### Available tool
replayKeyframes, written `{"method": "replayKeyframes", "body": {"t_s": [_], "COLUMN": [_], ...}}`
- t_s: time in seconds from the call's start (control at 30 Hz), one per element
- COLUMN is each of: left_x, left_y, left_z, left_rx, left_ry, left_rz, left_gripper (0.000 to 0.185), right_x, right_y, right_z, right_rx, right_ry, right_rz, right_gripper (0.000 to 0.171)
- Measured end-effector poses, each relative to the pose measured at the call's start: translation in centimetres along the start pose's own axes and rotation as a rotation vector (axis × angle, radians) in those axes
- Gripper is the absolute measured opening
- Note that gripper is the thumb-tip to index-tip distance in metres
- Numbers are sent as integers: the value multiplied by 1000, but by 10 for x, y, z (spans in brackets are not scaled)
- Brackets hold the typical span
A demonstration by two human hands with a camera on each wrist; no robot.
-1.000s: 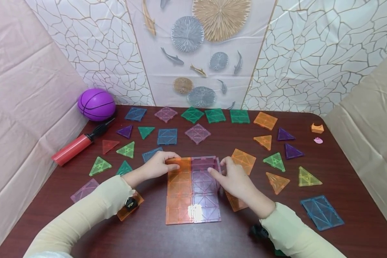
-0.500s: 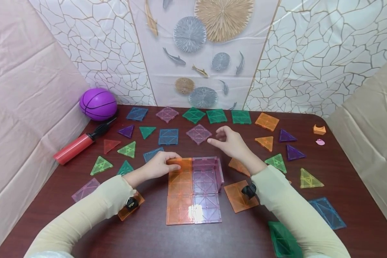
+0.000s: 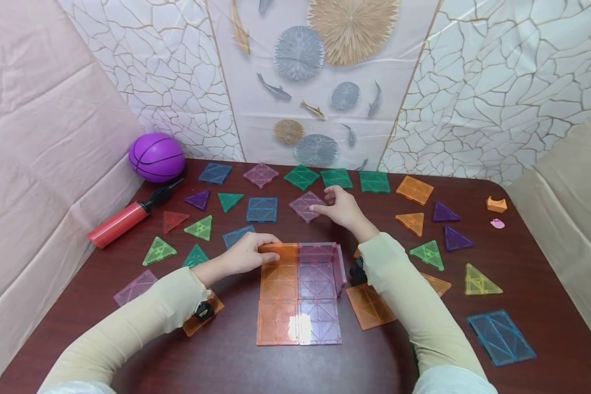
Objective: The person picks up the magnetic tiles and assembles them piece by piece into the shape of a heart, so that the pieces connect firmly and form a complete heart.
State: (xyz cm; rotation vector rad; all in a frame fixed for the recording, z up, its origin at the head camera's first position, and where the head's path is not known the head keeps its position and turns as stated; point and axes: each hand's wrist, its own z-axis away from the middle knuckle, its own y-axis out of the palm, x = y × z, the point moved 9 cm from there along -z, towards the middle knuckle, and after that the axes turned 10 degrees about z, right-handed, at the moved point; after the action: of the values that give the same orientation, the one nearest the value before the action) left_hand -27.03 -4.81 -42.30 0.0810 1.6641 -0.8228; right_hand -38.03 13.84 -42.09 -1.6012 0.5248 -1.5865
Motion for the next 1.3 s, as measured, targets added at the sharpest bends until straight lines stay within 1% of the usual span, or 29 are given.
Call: {"method": "replayKeyframes", "body": {"t_s": [0.17,0.33,0.43,0.53,0.67,0.83,1.1,1.2,1.3], "left_x": [-1,0,0,0,0,0,1,3,4], "left_y": [1,1,2,4,4,3,2,2,1], "left_z": [0,0,0,0,0,0,0,-1,-1], "left_rx": [-2,-6,-2,5,8,4,-3,-4,-8], "left_ry": [-3,1,3,3,5,2,-5,-9,-14], "left_rz": [-7,-10,-6,1,10,15,14,14,12], "left_gripper": [17,16,16,16,16,16,16,16,16], "right_x": [-4,-5,-7,-8,-8,-8,-6,-6,-9], "right_y": [5,13,18,22,25,27,27,23,17], "right_z": [-5,-10,-14,-18,-22,-24,-27,-26,-24], "right_rx": [20,60,75,74,64,58,68,65,52], "right_ry": [20,8,-2,-10,-30,-29,-13,-13,-5], "right_rz": [24,88,106,114,153,211,218,232,244], "right_gripper": [71,76,77,77,81,85,85,87,85]}}
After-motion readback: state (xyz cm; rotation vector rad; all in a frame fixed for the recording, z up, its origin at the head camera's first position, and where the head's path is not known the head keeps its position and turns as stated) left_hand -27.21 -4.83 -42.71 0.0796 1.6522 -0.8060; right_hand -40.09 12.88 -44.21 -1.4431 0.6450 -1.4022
